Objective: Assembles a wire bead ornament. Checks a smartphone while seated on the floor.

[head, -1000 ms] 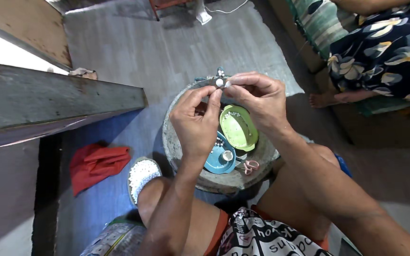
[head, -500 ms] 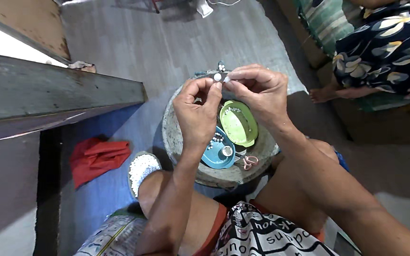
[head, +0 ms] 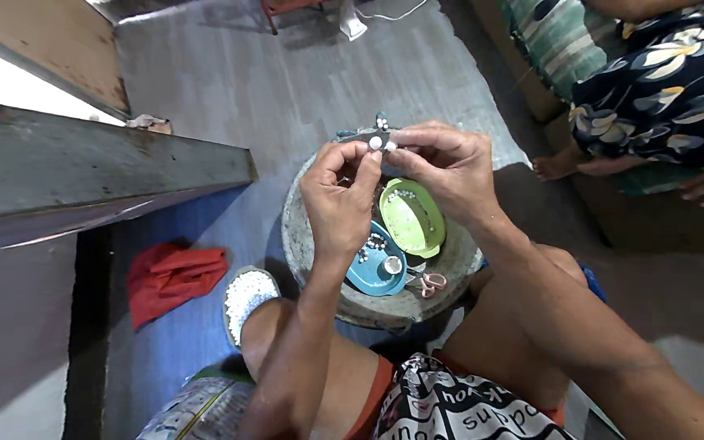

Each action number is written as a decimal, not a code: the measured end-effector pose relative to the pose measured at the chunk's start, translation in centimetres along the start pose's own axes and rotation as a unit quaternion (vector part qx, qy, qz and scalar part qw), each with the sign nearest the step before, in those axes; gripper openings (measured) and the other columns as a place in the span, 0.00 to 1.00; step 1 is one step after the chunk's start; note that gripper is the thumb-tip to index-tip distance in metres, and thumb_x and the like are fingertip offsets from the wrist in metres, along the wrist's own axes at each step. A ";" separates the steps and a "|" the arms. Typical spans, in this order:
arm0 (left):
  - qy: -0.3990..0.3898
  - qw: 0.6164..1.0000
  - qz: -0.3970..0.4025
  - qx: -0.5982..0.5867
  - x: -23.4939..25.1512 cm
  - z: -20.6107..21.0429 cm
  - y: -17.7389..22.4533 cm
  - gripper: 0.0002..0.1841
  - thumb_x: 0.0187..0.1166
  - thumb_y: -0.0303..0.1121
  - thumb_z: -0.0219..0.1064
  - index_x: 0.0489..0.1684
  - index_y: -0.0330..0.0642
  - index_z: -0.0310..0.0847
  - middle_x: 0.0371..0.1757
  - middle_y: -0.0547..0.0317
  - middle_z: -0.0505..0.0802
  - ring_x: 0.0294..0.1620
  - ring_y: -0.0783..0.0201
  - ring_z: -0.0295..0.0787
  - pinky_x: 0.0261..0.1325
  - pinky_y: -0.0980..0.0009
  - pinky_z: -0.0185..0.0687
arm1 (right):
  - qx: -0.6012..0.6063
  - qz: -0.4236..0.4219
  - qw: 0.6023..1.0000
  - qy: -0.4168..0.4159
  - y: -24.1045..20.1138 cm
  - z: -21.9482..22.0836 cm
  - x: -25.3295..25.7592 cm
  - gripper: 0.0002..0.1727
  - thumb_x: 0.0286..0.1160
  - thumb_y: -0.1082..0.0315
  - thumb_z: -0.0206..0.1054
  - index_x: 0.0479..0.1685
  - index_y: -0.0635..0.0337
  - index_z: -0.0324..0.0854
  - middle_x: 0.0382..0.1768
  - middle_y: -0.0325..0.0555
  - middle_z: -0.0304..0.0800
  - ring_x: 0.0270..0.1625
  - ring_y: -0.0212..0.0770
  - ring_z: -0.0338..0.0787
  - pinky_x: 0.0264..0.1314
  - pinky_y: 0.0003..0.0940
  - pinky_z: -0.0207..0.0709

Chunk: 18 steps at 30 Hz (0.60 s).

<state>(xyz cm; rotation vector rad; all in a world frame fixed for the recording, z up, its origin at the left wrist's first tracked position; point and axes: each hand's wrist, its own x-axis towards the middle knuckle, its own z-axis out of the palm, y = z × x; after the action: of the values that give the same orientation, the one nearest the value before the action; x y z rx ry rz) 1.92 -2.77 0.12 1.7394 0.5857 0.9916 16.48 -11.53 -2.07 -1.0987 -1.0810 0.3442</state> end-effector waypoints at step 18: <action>-0.027 0.999 -0.015 -0.034 0.2 -0.2 -0.1 0.02 0.79 0.25 0.71 0.43 0.39 0.88 0.41 0.60 0.86 0.27 0.71 0.80 0.24 0.80 0.78 | -0.040 -0.014 0.999 -0.026 -0.1 -0.5 0.3 0.10 0.74 0.78 0.74 0.51 0.71 0.90 0.47 0.51 0.92 0.43 0.38 0.93 0.46 0.32 0.93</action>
<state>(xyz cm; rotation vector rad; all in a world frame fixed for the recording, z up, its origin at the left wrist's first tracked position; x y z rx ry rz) 1.83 -2.47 0.15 1.6881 0.5363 0.9298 17.01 -11.69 -1.83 -1.1491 -1.1643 0.3112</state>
